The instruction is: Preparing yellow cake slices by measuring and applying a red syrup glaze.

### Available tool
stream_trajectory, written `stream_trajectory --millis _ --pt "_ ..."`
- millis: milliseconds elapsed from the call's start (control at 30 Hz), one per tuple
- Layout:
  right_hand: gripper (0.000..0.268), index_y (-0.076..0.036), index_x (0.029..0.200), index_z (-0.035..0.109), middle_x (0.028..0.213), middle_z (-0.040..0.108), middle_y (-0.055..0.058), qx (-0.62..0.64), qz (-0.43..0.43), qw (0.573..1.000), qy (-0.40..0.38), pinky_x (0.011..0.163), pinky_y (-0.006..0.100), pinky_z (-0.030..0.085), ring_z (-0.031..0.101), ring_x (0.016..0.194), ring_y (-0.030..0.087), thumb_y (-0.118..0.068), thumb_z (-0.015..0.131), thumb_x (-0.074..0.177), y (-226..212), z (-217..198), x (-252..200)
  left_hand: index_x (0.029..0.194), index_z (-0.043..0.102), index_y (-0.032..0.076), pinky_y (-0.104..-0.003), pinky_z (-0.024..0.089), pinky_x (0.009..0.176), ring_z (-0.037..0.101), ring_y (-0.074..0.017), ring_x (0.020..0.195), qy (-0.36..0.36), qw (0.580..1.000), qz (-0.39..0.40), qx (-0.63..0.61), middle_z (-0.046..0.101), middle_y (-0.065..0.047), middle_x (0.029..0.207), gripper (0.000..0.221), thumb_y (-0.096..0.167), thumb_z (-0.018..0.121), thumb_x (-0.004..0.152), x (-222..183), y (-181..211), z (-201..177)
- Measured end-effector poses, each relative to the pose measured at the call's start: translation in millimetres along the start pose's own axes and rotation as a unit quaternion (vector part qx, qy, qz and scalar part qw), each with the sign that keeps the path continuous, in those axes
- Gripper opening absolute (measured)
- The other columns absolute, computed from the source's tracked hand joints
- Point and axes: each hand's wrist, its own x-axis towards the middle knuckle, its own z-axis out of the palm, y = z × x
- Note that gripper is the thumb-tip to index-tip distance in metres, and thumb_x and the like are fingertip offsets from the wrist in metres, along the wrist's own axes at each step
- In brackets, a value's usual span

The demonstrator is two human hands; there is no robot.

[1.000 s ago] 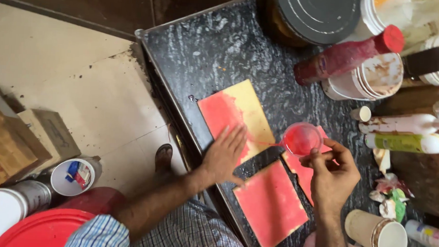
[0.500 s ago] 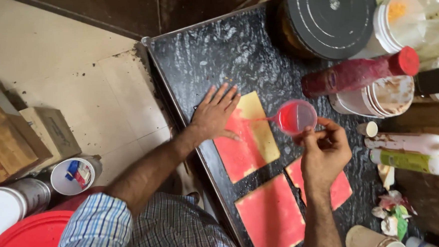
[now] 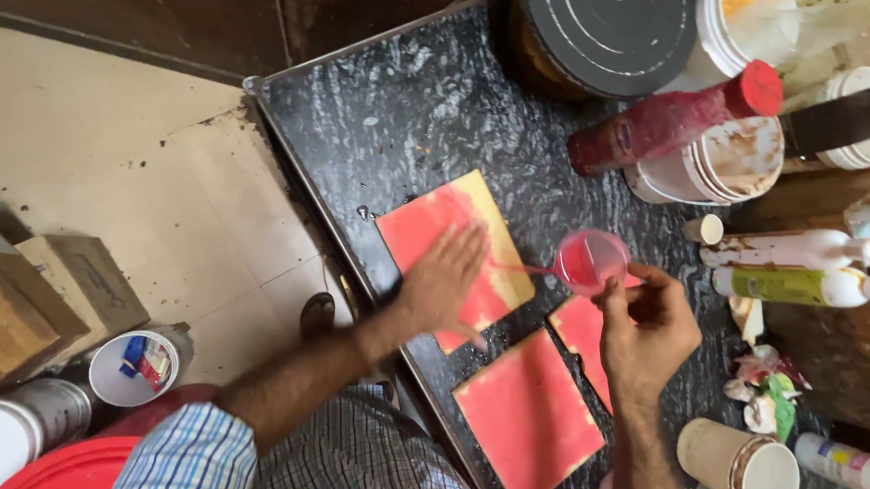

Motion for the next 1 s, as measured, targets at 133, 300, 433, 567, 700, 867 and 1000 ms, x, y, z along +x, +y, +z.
stream_trajectory --millis 133,300,433,567,700,867,1000 --pt "0.018 0.006 0.114 0.066 0.083 0.071 0.009 -0.055 -0.002 0.998 0.001 0.072 0.025 0.059 0.071 0.077 0.013 0.001 0.073 0.098 6 -11 -8 0.157 0.017 -0.008 -0.054 -0.004 0.122 0.001 -0.0391 0.155 -0.052 0.997 0.048 -0.013 0.008 -0.028 0.168 0.149 0.103 0.042 0.061 -16 35 0" --pt "0.017 0.006 0.112 0.066 0.082 0.072 0.009 -0.069 -0.013 0.998 -0.003 0.069 0.025 0.059 0.073 0.076 0.013 0.002 0.073 0.097 -5 8 10 0.161 0.020 0.005 -0.064 -0.004 0.121 0.001 -0.0343 0.157 -0.042 0.999 -0.014 -0.019 0.011 -0.016 0.169 0.142 0.101 0.046 0.058 7 -9 3" --pt "0.014 0.006 0.110 0.067 0.083 0.070 0.009 -0.078 -0.068 0.995 -0.004 0.069 0.025 0.059 0.071 0.074 0.013 0.002 0.073 0.097 -4 38 32 0.159 0.027 0.014 -0.064 0.004 0.121 0.008 -0.0391 0.154 0.038 0.992 -0.093 -0.070 0.019 -0.018 0.169 0.133 0.098 0.051 0.059 32 -72 -4" --pt "0.014 0.005 0.110 0.066 0.090 0.070 0.009 -0.067 -0.090 0.994 0.002 0.065 0.025 0.056 0.071 0.075 0.012 0.001 0.074 0.099 -7 63 52 0.162 0.028 0.012 -0.057 0.009 0.125 0.014 -0.0403 0.154 0.106 0.987 -0.044 -0.109 0.025 -0.021 0.168 0.129 0.094 0.055 0.066 57 -106 26" --pt "0.016 0.002 0.110 0.066 0.089 0.070 0.008 -0.106 -0.132 0.985 0.021 0.064 0.026 0.058 0.070 0.075 0.013 0.000 0.077 0.098 -14 73 60 0.159 0.022 -0.002 -0.055 0.008 0.126 0.013 -0.0388 0.156 0.086 0.984 0.025 -0.155 0.027 -0.014 0.166 0.135 0.093 0.056 0.069 63 -112 24" --pt "0.016 0.001 0.106 0.064 0.090 0.068 0.009 -0.157 -0.161 0.974 0.022 0.063 0.028 0.057 0.070 0.073 0.015 0.000 0.077 0.096 -8 58 47 0.159 0.020 0.000 -0.056 0.002 0.124 0.007 -0.0390 0.156 0.044 0.993 0.004 -0.112 0.020 -0.013 0.168 0.138 0.095 0.052 0.064 60 -90 -10" --pt "0.019 -0.001 0.102 0.062 0.093 0.067 0.010 -0.220 -0.220 0.950 0.010 0.068 0.031 0.056 0.070 0.076 0.018 0.004 0.078 0.093 7 34 23 0.160 0.016 -0.002 -0.058 -0.005 0.120 0.000 -0.0404 0.155 -0.035 0.999 0.012 0.021 0.008 -0.021 0.170 0.148 0.105 0.041 0.061 50 -45 -22"
